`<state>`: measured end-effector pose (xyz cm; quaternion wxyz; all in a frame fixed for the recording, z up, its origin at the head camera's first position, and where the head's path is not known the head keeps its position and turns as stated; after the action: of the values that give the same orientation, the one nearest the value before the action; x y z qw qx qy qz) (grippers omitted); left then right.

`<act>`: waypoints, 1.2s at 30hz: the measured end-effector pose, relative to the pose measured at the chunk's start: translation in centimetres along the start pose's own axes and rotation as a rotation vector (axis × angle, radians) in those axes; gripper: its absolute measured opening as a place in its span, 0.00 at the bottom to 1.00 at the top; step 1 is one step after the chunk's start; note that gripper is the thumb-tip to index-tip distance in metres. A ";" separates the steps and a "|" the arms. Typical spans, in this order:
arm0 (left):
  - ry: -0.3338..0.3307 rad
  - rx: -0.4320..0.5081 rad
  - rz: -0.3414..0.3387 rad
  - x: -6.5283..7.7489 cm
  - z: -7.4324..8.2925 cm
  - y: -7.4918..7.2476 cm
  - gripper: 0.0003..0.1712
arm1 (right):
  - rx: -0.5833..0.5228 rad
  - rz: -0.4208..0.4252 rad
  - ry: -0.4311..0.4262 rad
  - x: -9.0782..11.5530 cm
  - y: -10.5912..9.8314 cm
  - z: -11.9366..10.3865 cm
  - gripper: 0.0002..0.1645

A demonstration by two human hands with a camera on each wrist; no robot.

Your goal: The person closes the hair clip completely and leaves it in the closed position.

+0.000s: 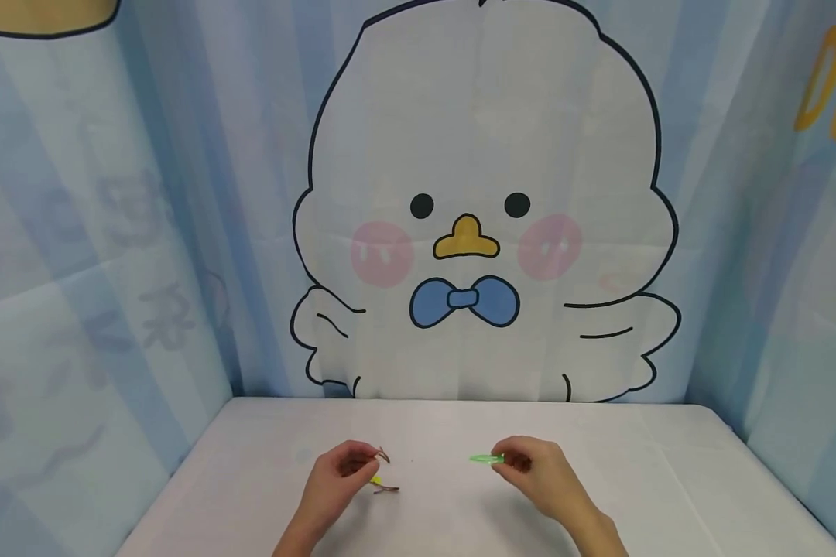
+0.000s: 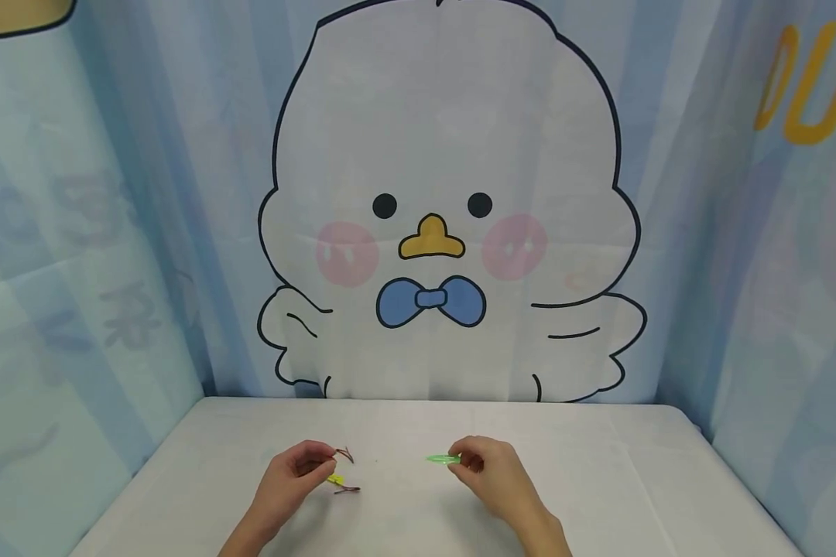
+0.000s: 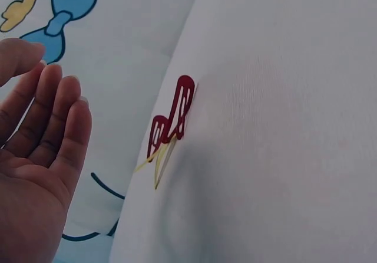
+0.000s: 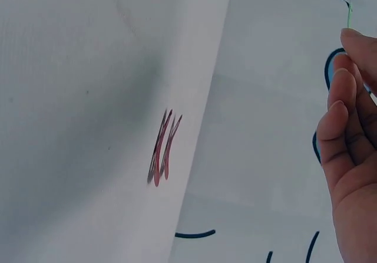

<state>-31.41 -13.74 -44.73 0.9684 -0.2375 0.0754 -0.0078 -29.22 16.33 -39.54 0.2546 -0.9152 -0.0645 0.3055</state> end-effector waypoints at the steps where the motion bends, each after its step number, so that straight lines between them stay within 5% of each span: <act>1: -0.002 -0.016 0.003 0.0 -0.1 -0.2 0.12 | 0.007 -0.002 0.007 0.0 -0.3 0.1 0.13; 17: -0.106 -0.133 0.012 -1.2 -3.4 -2.6 0.11 | 0.032 -0.061 0.329 1.8 -3.3 4.8 0.09; 24: -0.086 -0.174 0.002 -1.6 -3.9 -3.0 0.10 | 0.004 -0.116 0.310 2.4 -3.9 5.6 0.07; 31: -0.090 -0.217 -0.066 -2.7 -4.4 -2.7 0.12 | 0.054 -0.179 0.411 2.9 -4.2 7.4 0.08; 36: -0.075 -0.246 -0.128 -2.9 -5.1 -2.6 0.12 | 0.048 -0.256 0.354 3.1 -3.9 8.1 0.08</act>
<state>-35.00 -18.18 -47.56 0.9317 -0.3588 0.0244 -0.0513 -31.40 24.02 -44.71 0.3203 -0.9327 -0.1270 0.1070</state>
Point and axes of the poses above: each hand's wrist, its own x-axis away from the middle knuckle, its own y-axis out of the palm, z = x × y, the point moved 7 cm from there along -x, towards the middle knuckle, and after that the axes turned 12 degrees about -x, right-handed, at the moved point
